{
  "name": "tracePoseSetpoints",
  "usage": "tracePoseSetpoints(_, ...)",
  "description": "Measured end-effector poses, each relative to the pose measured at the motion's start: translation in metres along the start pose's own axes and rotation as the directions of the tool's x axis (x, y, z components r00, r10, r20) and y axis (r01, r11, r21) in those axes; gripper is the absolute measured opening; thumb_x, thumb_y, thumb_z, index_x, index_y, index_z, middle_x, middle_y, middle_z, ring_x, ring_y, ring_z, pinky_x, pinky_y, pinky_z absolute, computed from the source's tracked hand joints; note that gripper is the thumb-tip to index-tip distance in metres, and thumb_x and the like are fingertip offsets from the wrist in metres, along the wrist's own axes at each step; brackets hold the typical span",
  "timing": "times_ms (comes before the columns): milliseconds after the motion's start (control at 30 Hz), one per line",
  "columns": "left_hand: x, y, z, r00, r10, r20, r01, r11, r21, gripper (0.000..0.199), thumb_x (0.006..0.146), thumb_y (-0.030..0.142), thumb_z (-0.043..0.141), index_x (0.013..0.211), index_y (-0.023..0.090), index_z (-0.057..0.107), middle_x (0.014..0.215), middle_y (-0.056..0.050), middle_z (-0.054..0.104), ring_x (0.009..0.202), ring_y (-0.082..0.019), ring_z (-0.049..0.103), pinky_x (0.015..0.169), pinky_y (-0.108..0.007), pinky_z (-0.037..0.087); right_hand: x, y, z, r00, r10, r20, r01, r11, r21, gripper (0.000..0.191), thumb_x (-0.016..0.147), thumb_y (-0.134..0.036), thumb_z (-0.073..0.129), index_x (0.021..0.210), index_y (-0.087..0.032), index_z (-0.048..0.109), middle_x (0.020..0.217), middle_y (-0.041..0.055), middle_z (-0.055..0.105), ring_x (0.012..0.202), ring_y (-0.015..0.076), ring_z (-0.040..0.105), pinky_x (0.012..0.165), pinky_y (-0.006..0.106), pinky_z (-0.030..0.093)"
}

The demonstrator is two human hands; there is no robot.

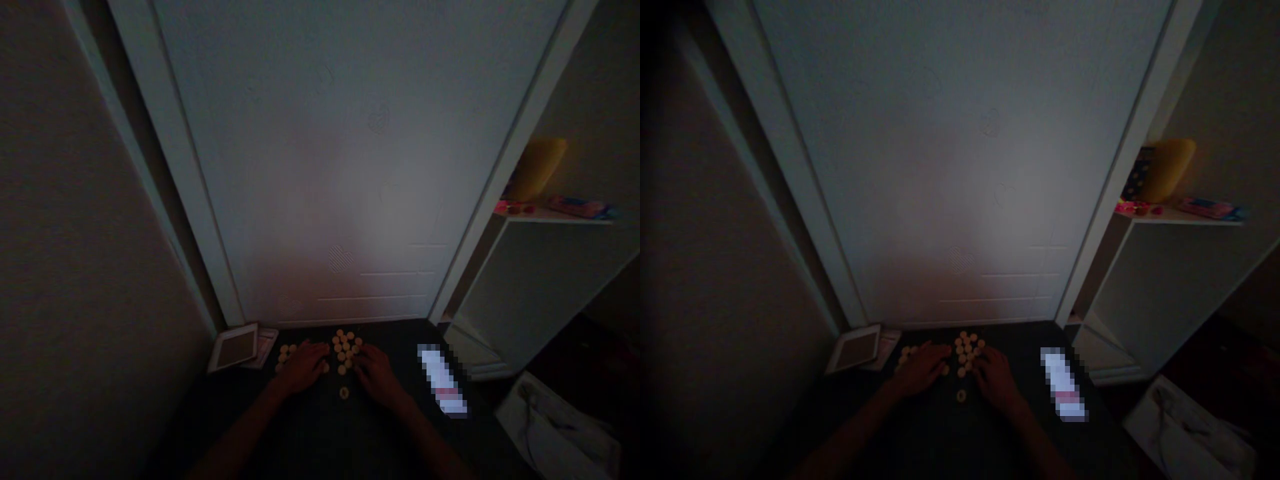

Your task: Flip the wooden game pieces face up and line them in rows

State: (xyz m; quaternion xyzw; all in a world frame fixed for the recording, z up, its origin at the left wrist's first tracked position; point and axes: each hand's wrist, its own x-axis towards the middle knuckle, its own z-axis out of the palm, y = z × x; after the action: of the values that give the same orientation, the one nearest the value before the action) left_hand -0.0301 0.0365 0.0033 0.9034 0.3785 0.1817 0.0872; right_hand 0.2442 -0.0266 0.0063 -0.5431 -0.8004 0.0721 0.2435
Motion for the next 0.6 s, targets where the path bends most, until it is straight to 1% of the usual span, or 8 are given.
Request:
tracePoseSetpoints(100,-0.01,0.001,-0.001,1.0,0.014,-0.009,-0.014,1.0,-0.006,0.038,0.098,0.026,0.05,0.135,0.028,0.057,0.139,-0.006,0.063,0.129,-0.026,0.055,0.118,-0.054,0.028,0.004,-0.004,0.004,1.0,-0.006,0.014,0.006,1.0,-0.004,0.03,0.098,-0.033,0.052,0.123,-0.029,0.068,0.14,0.0085,0.056,0.134,0.0281,0.045,0.111,0.047,0.036)
tracePoseSetpoints(200,-0.013,-0.001,-0.002,1.0,0.01,-0.018,-0.01,1.0,0.007,0.039,0.098,0.023,0.048,0.135,0.028,0.056,0.141,-0.006,0.061,0.132,-0.026,0.053,0.118,-0.053,0.029,0.011,-0.012,0.012,0.999,-0.01,0.047,0.011,1.0,-0.018,0.03,0.099,-0.031,0.051,0.125,-0.029,0.066,0.142,0.0085,0.054,0.137,0.028,0.042,0.111,0.049,0.034)
tracePoseSetpoints(300,-0.012,-0.003,-0.005,1.0,-0.008,-0.005,0.008,1.0,0.014,0.039,0.099,0.021,0.045,0.136,0.028,0.055,0.142,-0.006,0.06,0.136,-0.025,0.049,0.117,-0.054,0.029,0.019,-0.018,0.02,0.997,-0.013,0.082,0.016,0.999,-0.031,0.034,0.097,-0.027,0.053,0.13,-0.029,0.062,0.147,0.009,0.05,0.14,0.0291,0.037,0.111,0.051,0.032)
tracePoseSetpoints(367,-0.009,-0.006,-0.006,1.0,-0.023,0.008,0.023,1.0,0.011,0.039,0.099,0.022,0.043,0.137,0.028,0.054,0.142,-0.006,0.06,0.138,-0.025,0.047,0.117,-0.054,0.029,0.023,-0.023,0.025,0.995,-0.024,0.093,0.027,0.999,-0.032,0.036,0.096,-0.027,0.055,0.131,-0.031,0.061,0.15,0.0087,0.047,0.142,0.03,0.035,0.111,0.052,0.03)
tracePoseSetpoints(600,-0.008,-0.014,-0.006,0.998,-0.055,0.015,0.055,0.998,0.008,0.039,0.1,0.022,0.042,0.137,0.027,0.054,0.142,-0.007,0.06,0.134,-0.024,0.052,0.117,-0.053,0.03,0.035,-0.041,0.04,0.995,-0.032,0.098,0.034,0.999,-0.017,0.037,0.095,-0.029,0.057,0.131,-0.035,0.062,0.149,0.0077,0.048,0.141,0.03,0.036,0.113,0.052,0.028)
